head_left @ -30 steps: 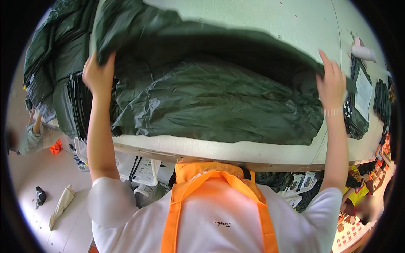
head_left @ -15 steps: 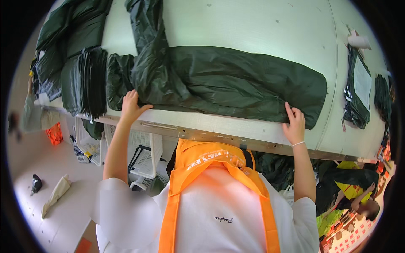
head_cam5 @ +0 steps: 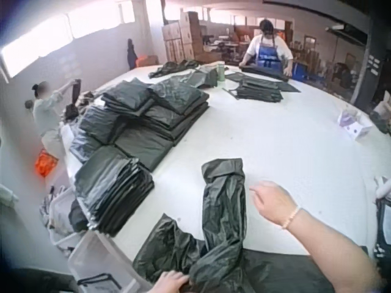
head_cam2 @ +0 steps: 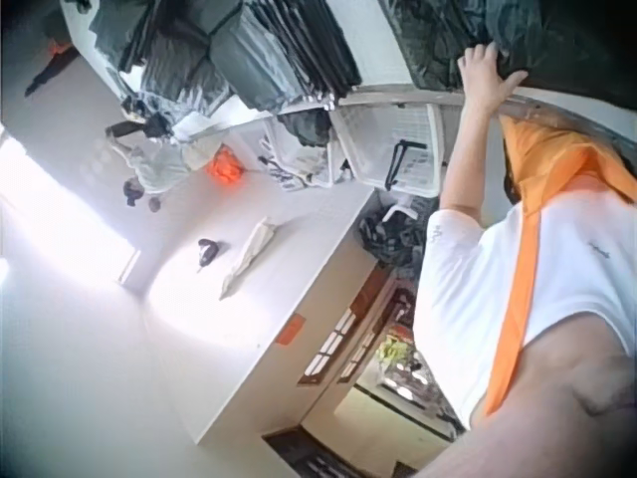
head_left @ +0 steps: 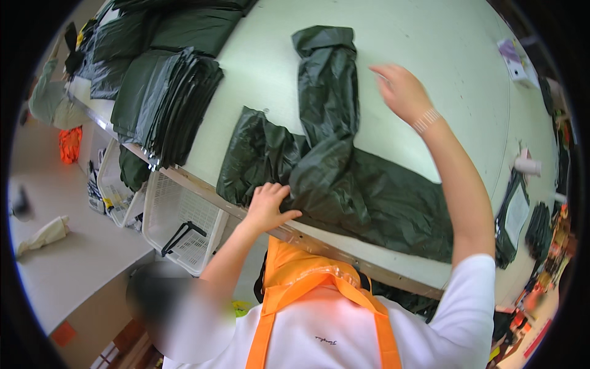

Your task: The person folds a dark green jacket on a table, aligning the sleeves and body, then folds it into a compact rectangle. The folded jacket is placed into a white plastic basket. The person then picks up another jacket from the basket and begins to unfold it on the table.

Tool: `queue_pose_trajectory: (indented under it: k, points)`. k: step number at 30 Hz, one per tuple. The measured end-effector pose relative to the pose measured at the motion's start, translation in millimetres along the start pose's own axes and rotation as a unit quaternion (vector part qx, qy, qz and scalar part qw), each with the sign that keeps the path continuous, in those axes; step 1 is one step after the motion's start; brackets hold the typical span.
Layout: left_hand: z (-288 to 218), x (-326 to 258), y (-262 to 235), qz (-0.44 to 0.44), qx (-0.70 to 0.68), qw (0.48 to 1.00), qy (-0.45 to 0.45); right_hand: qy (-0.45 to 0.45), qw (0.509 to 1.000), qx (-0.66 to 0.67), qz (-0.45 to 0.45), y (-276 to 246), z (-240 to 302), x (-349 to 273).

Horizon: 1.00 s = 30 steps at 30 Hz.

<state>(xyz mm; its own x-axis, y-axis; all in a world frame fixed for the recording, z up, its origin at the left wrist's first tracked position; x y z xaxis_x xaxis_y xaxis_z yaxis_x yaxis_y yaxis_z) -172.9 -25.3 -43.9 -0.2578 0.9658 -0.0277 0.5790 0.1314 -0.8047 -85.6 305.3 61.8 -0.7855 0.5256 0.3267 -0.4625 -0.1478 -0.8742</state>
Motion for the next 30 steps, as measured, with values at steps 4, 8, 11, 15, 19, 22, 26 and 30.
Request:
queue_pose_trajectory:
  k: [4, 8, 11, 15, 19, 22, 26, 30]
  points:
    - [-5.1, 10.2, 1.3, 0.022, -0.024, 0.999, 0.007, -0.058, 0.974, -0.175, -0.133, 107.0, -27.2, 116.9]
    - [2.1, 4.0, -3.7, 0.010, -0.032, 0.999, -0.011, 0.078, 0.973, -0.044, 0.212, 117.1, -51.5, 134.0]
    - [1.1, -7.7, -10.0, -0.045, -0.030, 0.998, -0.041, 0.164, 0.980, 0.010, 0.109, -17.0, -80.3, 103.5]
    - [-18.9, 4.0, -43.2, -0.156, -0.073, 0.982, 0.082, 0.281, 0.957, 0.007, -0.074, -259.6, -155.1, -62.4]
    - [-53.4, 41.3, -89.8, -0.222, -0.093, 0.932, 0.271, 0.475, 0.869, -0.034, -0.133, -343.3, -119.9, -276.9]
    - [-29.0, 86.5, -93.3, -0.288, -0.120, 0.926, 0.214, 0.579, 0.797, -0.017, -0.173, -342.8, -61.9, -393.4]
    - [80.6, 123.3, -48.6, -0.314, -0.031, 0.943, 0.109, 0.649, 0.725, 0.016, -0.231, -330.5, 20.3, -472.2]
    - [87.1, 157.9, -55.2, -0.274, -0.019, 0.956, 0.101, 0.675, 0.683, 0.059, -0.272, -341.9, 61.8, -485.3]
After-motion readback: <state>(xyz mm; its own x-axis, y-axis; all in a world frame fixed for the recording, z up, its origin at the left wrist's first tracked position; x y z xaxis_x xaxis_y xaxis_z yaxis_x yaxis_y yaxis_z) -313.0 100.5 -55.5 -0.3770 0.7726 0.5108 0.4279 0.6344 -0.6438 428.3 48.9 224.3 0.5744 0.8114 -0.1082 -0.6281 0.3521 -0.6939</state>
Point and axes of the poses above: each hand's wrist, its own x-axis towards the middle knuckle, its own y-axis out of the palm, z = x × y, the point moved 6 cm from there along x, towards the middle knuckle, and after that the axes turned 11 degrees about -z, right-handed, at the moved point
